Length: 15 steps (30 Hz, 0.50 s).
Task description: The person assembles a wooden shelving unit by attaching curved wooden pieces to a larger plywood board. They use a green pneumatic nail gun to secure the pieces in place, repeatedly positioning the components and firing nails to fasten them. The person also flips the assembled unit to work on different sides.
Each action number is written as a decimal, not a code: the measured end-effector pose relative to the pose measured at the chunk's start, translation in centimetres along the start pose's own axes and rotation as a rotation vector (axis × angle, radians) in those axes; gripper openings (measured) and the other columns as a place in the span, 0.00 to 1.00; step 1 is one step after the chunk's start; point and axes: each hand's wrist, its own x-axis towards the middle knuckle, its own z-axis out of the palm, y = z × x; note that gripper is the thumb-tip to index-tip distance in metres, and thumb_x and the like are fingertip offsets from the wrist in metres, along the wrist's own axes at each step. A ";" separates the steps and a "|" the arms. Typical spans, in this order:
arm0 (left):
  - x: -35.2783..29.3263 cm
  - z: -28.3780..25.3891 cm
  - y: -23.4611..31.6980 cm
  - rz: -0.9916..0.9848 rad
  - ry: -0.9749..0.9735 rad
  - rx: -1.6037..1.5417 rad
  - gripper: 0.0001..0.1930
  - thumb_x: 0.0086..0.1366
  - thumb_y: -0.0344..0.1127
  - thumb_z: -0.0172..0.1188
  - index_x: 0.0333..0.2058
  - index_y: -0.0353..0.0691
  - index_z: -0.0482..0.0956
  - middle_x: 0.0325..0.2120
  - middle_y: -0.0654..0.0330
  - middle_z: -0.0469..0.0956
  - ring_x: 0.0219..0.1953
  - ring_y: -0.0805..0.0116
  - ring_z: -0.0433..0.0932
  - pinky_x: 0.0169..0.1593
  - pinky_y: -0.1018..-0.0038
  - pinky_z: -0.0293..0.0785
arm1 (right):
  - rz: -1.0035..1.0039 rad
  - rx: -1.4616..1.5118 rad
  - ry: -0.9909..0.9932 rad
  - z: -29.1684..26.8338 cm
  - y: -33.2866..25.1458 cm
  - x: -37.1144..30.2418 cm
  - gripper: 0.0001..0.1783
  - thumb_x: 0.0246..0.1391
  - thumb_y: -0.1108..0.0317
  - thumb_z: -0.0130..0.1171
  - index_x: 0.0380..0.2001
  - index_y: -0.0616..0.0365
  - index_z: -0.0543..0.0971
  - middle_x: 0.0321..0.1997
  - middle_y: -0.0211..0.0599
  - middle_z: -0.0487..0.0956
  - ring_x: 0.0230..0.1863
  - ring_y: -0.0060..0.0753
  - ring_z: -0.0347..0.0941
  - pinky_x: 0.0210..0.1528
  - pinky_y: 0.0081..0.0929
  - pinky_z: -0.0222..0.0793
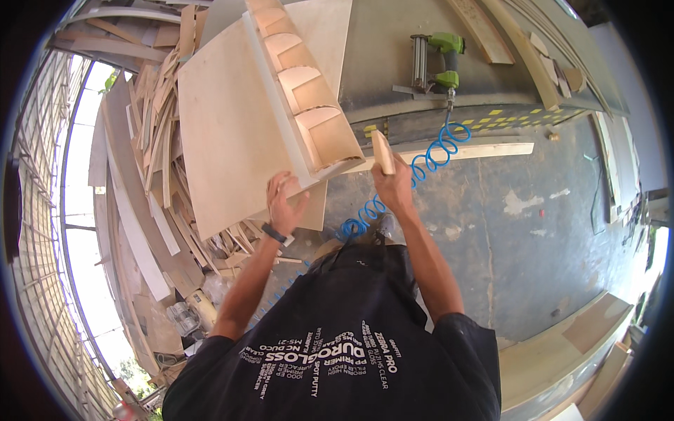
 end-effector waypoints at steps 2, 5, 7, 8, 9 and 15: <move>0.6 -0.4 -2.2 -0.005 -0.113 0.040 0.25 0.57 0.35 0.72 0.54 0.40 0.80 0.53 0.48 0.78 0.59 0.45 0.74 0.63 0.53 0.68 | -0.094 -0.055 -0.068 1.2 1.5 1.1 0.11 0.52 0.73 0.62 0.40 0.65 0.82 0.36 0.55 0.80 0.36 0.61 0.78 0.39 0.46 0.74; 0.2 0.7 -4.8 0.089 -0.186 0.048 0.26 0.61 0.38 0.71 0.57 0.41 0.77 0.59 0.47 0.76 0.64 0.45 0.71 0.66 0.53 0.65 | -0.222 -0.136 -0.120 2.5 2.2 1.8 0.09 0.49 0.73 0.63 0.35 0.63 0.83 0.33 0.54 0.78 0.35 0.63 0.76 0.39 0.51 0.73; -0.8 1.4 -5.9 0.109 -0.179 0.071 0.27 0.62 0.39 0.70 0.59 0.42 0.76 0.62 0.48 0.74 0.67 0.47 0.68 0.68 0.52 0.63 | -0.236 -0.188 -0.155 2.7 1.6 1.9 0.09 0.48 0.74 0.63 0.35 0.62 0.82 0.32 0.54 0.78 0.35 0.63 0.76 0.38 0.52 0.73; -1.1 1.5 -6.1 0.120 -0.182 0.080 0.27 0.63 0.40 0.70 0.60 0.42 0.76 0.63 0.48 0.72 0.69 0.48 0.67 0.68 0.51 0.62 | -0.245 -0.197 -0.175 2.6 1.5 1.8 0.09 0.48 0.74 0.63 0.35 0.62 0.82 0.32 0.54 0.78 0.35 0.63 0.76 0.38 0.52 0.72; -1.3 1.7 -6.2 0.122 -0.165 0.086 0.27 0.63 0.40 0.70 0.60 0.43 0.76 0.64 0.48 0.72 0.69 0.48 0.66 0.69 0.51 0.61 | -0.255 -0.206 -0.196 2.6 1.4 1.9 0.10 0.47 0.75 0.63 0.36 0.62 0.82 0.33 0.54 0.78 0.35 0.63 0.76 0.38 0.52 0.72; -1.5 3.0 -7.1 0.157 -0.136 0.085 0.25 0.65 0.42 0.70 0.58 0.42 0.76 0.65 0.48 0.71 0.70 0.48 0.66 0.70 0.50 0.60 | -0.285 -0.272 -0.150 3.8 3.0 1.2 0.12 0.45 0.80 0.61 0.37 0.61 0.81 0.33 0.55 0.76 0.35 0.66 0.75 0.37 0.54 0.70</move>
